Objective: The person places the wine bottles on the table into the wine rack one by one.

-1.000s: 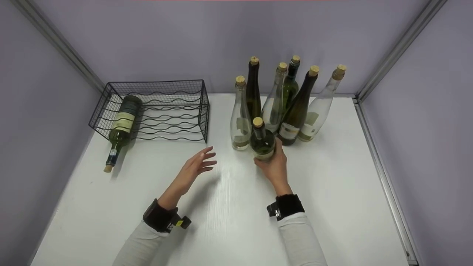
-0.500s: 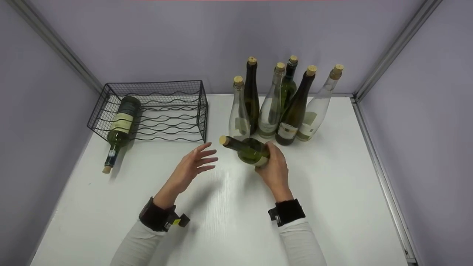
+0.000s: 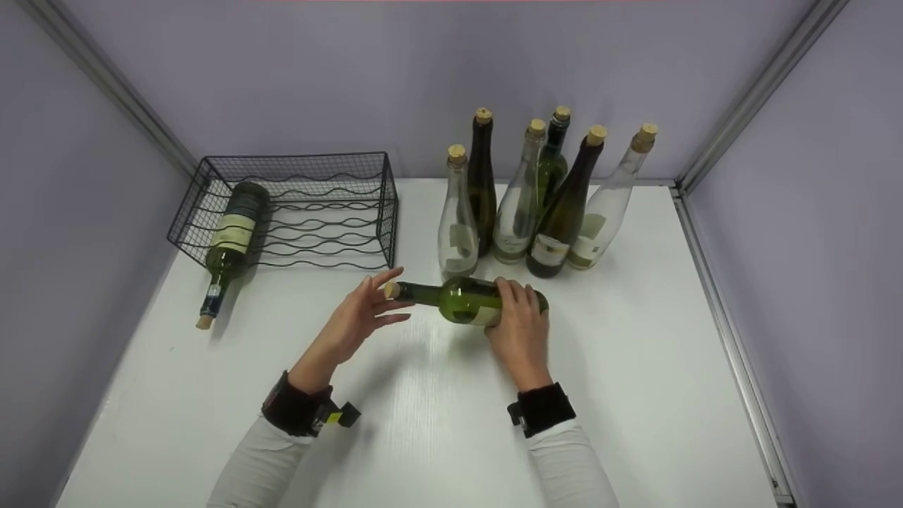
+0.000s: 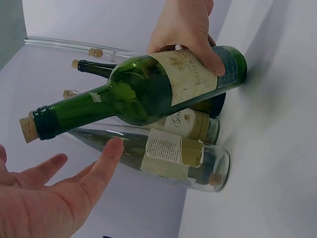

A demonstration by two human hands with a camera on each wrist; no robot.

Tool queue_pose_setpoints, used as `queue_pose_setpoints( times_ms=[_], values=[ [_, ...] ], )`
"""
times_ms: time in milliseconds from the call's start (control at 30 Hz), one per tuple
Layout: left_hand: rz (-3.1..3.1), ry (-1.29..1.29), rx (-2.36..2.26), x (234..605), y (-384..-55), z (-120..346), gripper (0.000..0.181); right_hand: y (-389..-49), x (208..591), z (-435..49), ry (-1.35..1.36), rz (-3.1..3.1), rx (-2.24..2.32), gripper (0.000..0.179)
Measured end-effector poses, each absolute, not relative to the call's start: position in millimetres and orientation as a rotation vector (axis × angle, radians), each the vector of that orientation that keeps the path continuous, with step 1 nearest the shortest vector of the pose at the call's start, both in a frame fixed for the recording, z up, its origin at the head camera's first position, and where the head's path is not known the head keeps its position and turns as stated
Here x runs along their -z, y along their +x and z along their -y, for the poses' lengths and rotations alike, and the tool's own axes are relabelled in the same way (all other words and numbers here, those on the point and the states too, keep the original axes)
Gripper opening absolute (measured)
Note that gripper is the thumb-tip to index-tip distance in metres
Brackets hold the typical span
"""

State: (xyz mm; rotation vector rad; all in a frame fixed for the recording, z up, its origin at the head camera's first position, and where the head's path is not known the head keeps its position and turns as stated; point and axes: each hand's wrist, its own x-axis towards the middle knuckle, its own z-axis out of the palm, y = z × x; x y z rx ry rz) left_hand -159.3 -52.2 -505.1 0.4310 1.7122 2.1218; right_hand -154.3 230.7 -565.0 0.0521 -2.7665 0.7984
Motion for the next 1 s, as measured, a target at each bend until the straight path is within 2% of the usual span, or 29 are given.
queue_pose_setpoints(
  times_ms=[167, 367, 533, 733, 1000],
  values=[
    [-1.74, 0.374, -2.075, 505, -162, 54, 0.066, -153, 568, -226, 0.166, 2.769, -0.669, 0.086],
    [-1.78, 0.29, -1.896, 511, -163, 56, 0.068, -152, 569, -220, 0.241, 2.829, -0.496, 0.079],
    [-1.835, 0.279, -1.724, 518, -165, 55, 0.06, -153, 571, -217, 0.272, 2.873, -0.423, 0.077],
    [-2.045, 0.357, -1.394, 525, -167, 50, 0.041, -152, 575, -215, 0.303, 2.895, -0.393, 0.076],
    [-2.221, 0.488, -1.133, 532, -166, 44, 0.039, -151, 576, -214, 0.335, 2.896, -0.368, 0.077]
  ],
)
